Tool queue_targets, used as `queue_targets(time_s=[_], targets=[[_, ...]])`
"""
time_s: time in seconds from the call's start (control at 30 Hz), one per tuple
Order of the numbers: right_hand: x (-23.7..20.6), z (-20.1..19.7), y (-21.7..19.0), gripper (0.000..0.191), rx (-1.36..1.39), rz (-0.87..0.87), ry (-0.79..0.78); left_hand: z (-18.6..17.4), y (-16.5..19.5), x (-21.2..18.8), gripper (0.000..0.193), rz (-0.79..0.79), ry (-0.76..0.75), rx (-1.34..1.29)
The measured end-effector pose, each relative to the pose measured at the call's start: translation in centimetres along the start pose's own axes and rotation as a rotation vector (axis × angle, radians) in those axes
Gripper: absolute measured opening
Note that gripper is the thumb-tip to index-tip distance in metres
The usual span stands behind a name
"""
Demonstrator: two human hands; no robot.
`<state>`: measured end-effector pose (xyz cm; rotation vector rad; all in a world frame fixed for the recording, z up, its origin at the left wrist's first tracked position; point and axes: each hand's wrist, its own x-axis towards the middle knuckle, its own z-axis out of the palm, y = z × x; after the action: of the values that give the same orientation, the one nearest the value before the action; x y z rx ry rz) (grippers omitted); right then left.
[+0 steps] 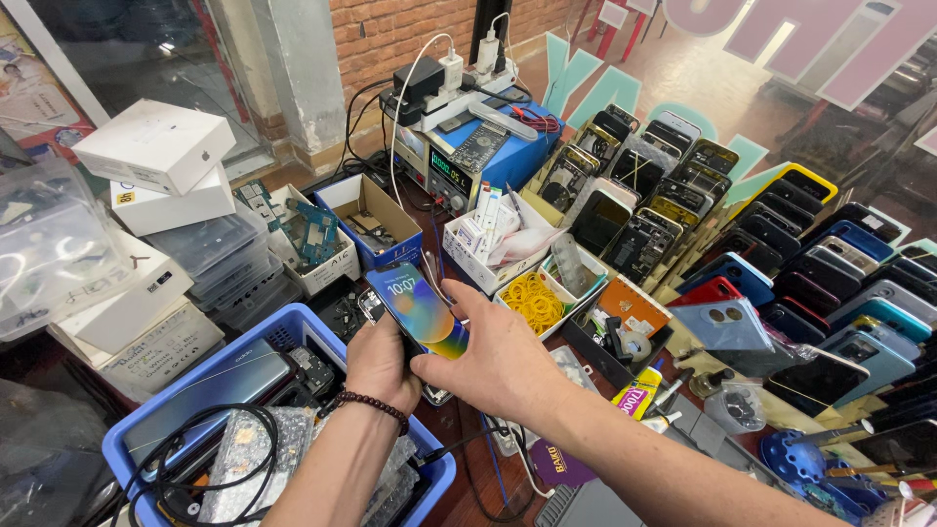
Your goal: The person tests an iPhone by plugging a charging cable into it and powering on the screen, then disassembles the back housing and works on the internal components with tweezers at a cluttered repair bench. They reattach the back cover, test the phone again on the cable, and finally hold up the reassembled phone.
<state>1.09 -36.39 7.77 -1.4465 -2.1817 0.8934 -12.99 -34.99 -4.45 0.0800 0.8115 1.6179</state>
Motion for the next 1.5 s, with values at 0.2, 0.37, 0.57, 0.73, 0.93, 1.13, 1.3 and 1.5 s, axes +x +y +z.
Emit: queue_targets(time_s=[0.2, 0.37, 0.57, 0.73, 0.93, 1.13, 1.3, 1.5], targets=[[0.0, 0.1, 0.2, 0.096, -0.018, -0.031, 0.024, 0.5, 0.0, -0.2, 0.022, 0.007, 0.001, 0.032], [0.5, 0.0, 1.2, 0.094, -0.045, -0.005, 0.040, 1.7, 1.3, -2.0, 0.041, -0.112, -0.123, -0.104], [0.5, 1.4, 2.8, 0.089, -0.136, -0.148, 0.145, 2.7, 0.5, -3.0, 0.025, -0.112, -0.127, 0.023], [0.3, 0.5, 4.2, 0.055, -0.046, -0.221, 0.263, 1.6, 1.0, -1.4, 0.025, -0.051, -0.065, -0.031], [-0.9, 0.1, 4.7, 0.025, 0.036, -0.053, 0.149, 1.2, 2.0, -0.2, 0.018, -0.043, -0.058, -0.101], [-1.3, 0.9, 3.8, 0.023, 0.133, 0.051, 0.140, 2.2, 1.8, -0.5, 0.020, -0.020, -0.078, -0.090], [-1.3, 1.1, 3.2, 0.023, 0.226, 0.007, 0.176, 4.0, 2.8, -1.6, 0.055, -0.049, -0.155, -0.265], [-1.3, 0.4, 2.9, 0.021, 0.289, -0.033, 0.179, 5.2, 4.7, -3.0, 0.059, -0.178, -0.335, -0.267]])
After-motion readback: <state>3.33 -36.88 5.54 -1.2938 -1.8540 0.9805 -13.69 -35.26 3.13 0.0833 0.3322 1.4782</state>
